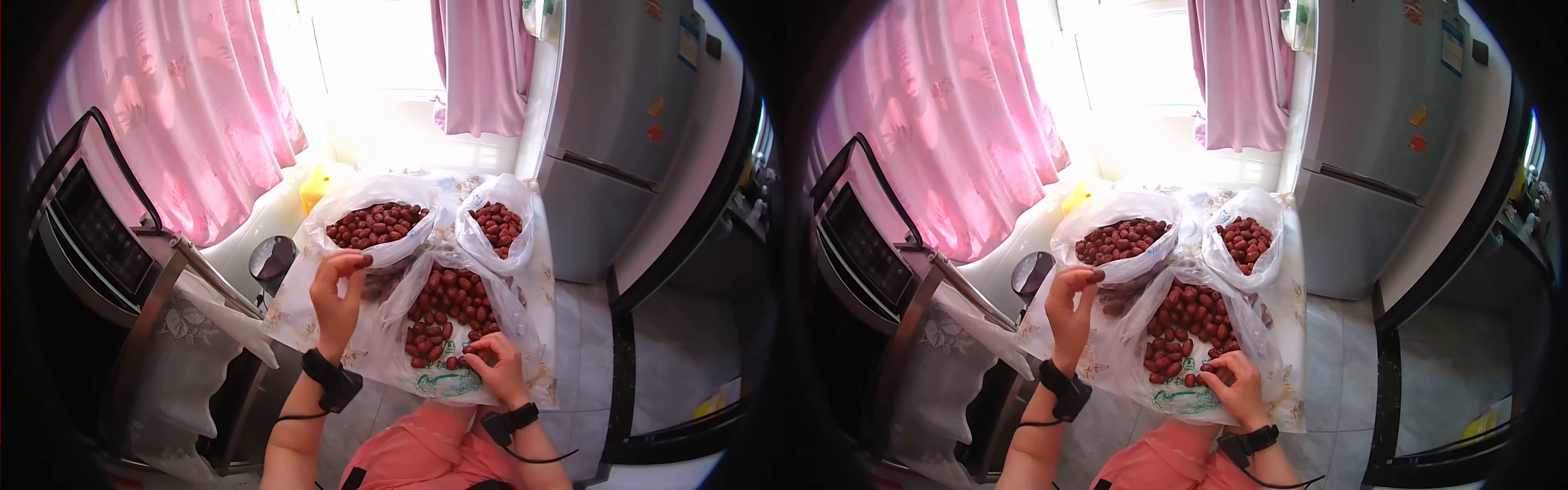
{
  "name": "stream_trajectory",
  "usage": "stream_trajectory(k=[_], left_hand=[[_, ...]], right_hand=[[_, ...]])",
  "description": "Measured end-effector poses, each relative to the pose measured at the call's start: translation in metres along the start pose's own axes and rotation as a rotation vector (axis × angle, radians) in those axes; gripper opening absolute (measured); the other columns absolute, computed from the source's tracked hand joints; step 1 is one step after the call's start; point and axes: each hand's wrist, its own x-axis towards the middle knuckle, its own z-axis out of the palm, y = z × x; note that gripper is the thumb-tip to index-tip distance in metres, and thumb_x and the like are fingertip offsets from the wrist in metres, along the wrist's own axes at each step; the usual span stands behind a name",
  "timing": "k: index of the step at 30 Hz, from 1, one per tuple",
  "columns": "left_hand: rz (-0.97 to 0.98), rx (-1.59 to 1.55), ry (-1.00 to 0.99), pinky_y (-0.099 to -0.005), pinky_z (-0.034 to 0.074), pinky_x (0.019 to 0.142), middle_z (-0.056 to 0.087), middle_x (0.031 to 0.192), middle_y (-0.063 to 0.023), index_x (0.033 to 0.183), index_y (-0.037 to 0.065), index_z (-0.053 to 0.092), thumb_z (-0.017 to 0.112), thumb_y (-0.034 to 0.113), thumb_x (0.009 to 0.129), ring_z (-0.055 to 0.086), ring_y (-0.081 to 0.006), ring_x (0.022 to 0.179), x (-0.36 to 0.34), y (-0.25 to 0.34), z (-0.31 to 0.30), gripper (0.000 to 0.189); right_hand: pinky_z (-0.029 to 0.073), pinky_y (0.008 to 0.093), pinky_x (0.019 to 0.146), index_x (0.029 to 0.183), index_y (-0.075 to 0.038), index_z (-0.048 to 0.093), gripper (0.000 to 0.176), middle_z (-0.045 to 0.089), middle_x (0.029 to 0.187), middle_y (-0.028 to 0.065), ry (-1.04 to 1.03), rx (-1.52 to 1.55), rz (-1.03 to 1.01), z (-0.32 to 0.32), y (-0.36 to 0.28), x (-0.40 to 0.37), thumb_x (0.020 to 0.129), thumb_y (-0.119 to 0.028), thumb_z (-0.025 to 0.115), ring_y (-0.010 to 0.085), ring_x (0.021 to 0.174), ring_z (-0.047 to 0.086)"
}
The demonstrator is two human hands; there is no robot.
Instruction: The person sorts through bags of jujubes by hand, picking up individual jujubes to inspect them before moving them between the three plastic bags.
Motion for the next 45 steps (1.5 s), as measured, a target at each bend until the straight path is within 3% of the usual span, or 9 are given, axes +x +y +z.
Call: stream_trajectory(k=[2, 7, 10, 12, 17, 24, 32, 38, 45], left_hand=[[0.011, -0.008, 0.037, -0.0276, 0.053, 0.083, 0.071, 0.114, -0.0102, 0.106, -0.001, 0.069, 0.069, -0.009, 0.09, 0.067, -0.0168, 0.095, 0.021, -0.009, -0.001, 0.019], [-0.003, 0.256, 0.042, -0.0345, 0.055, 0.088, 0.056, 0.145, -0.015, 0.129, 0.005, 0.068, 0.074, -0.003, 0.087, 0.067, -0.0264, 0.111, 0.045, -0.004, 0.011, 0.043], [-0.02, 0.08, -0.17, -0.0357, 0.054, 0.092, 0.066, 0.13, -0.0121, 0.114, 0.005, 0.07, 0.074, -0.005, 0.084, 0.067, -0.0301, 0.11, 0.005, 0.017, 0.027, 0.032], [0.144, 0.161, -0.461, -0.0405, 0.054, 0.088, 0.068, 0.12, -0.0079, 0.109, 0.007, 0.069, 0.075, -0.002, 0.081, 0.067, -0.0324, 0.104, -0.036, 0.015, 0.032, 0.03], [0.113, 0.314, -0.708, -0.0426, 0.046, 0.096, 0.068, 0.115, -0.0033, 0.112, 0.012, 0.072, 0.083, 0.011, 0.078, 0.062, -0.0276, 0.111, -0.112, 0.028, 0.044, 0.035], [0.192, 0.437, -0.696, -0.0459, 0.04, 0.102, 0.065, 0.115, -0.001, 0.111, 0.014, 0.071, 0.085, 0.019, 0.076, 0.058, -0.0271, 0.117, -0.123, 0.025, 0.055, 0.038], [0.123, 0.389, -0.66, -0.0465, 0.033, 0.108, 0.067, 0.112, -0.0005, 0.11, 0.015, 0.071, 0.085, 0.018, 0.075, 0.058, -0.0249, 0.117, -0.129, 0.027, 0.066, 0.038], [0.032, 0.14, -0.458, -0.0428, 0.04, 0.102, 0.071, 0.109, -0.0029, 0.108, 0.012, 0.07, 0.082, 0.003, 0.073, 0.062, -0.0271, 0.11, -0.133, 0.031, 0.077, 0.039], [-0.004, 0.052, -0.415, -0.0411, 0.046, 0.097, 0.071, 0.108, -0.0056, 0.11, 0.01, 0.07, 0.078, -0.004, 0.073, 0.064, -0.0293, 0.108, -0.146, 0.025, 0.087, 0.04]], right_hand=[[0.053, 0.0284, 0.066, 0.096, -0.003, 0.075, 0.019, 0.067, 0.095, 0.0057, 0.003, -0.001, -0.024, 0.0, 0.001, 0.001, 0.083, -0.012, 0.086, 0.0148, 0.073, 0.066], [0.053, 0.0284, 0.066, 0.097, -0.003, 0.074, 0.019, 0.067, 0.095, 0.0054, 0.0, 0.015, 0.011, -0.001, -0.001, -0.001, 0.084, -0.011, 0.085, 0.0146, 0.073, 0.066], [0.053, 0.0285, 0.066, 0.097, -0.003, 0.074, 0.019, 0.066, 0.096, 0.0054, -0.002, 0.032, 0.024, 0.0, 0.001, -0.001, 0.084, -0.011, 0.085, 0.0146, 0.073, 0.065], [0.053, 0.0283, 0.067, 0.097, -0.003, 0.073, 0.019, 0.066, 0.096, 0.0054, -0.001, 0.03, -0.01, 0.0, 0.002, 0.0, 0.084, -0.011, 0.085, 0.0147, 0.074, 0.065], [0.054, 0.028, 0.068, 0.108, -0.003, 0.072, 0.023, 0.066, 0.103, 0.0066, -0.011, 0.033, 0.002, -0.002, 0.0, 0.0, 0.086, -0.004, 0.078, 0.0142, 0.076, 0.067], [0.054, 0.028, 0.068, 0.112, -0.003, 0.071, 0.027, 0.065, 0.107, 0.0073, 0.005, 0.086, 0.031, -0.001, 0.002, -0.001, 0.086, 0.0, 0.076, 0.0139, 0.078, 0.068], [0.054, 0.0273, 0.067, 0.105, -0.002, 0.073, 0.02, 0.066, 0.102, 0.0064, -0.025, 0.038, -0.039, -0.002, 0.005, 0.0, 0.085, -0.001, 0.078, 0.0141, 0.076, 0.067], [0.053, 0.0264, 0.067, 0.1, -0.003, 0.076, 0.022, 0.065, 0.101, 0.0048, -0.051, 0.111, 0.007, -0.004, 0.003, -0.001, 0.082, -0.007, 0.086, 0.012, 0.076, 0.064], [0.053, 0.0264, 0.068, 0.103, -0.004, 0.076, 0.026, 0.066, 0.101, 0.0046, -0.087, 0.096, 0.001, -0.003, 0.005, -0.001, 0.08, -0.009, 0.088, 0.0116, 0.075, 0.063]])
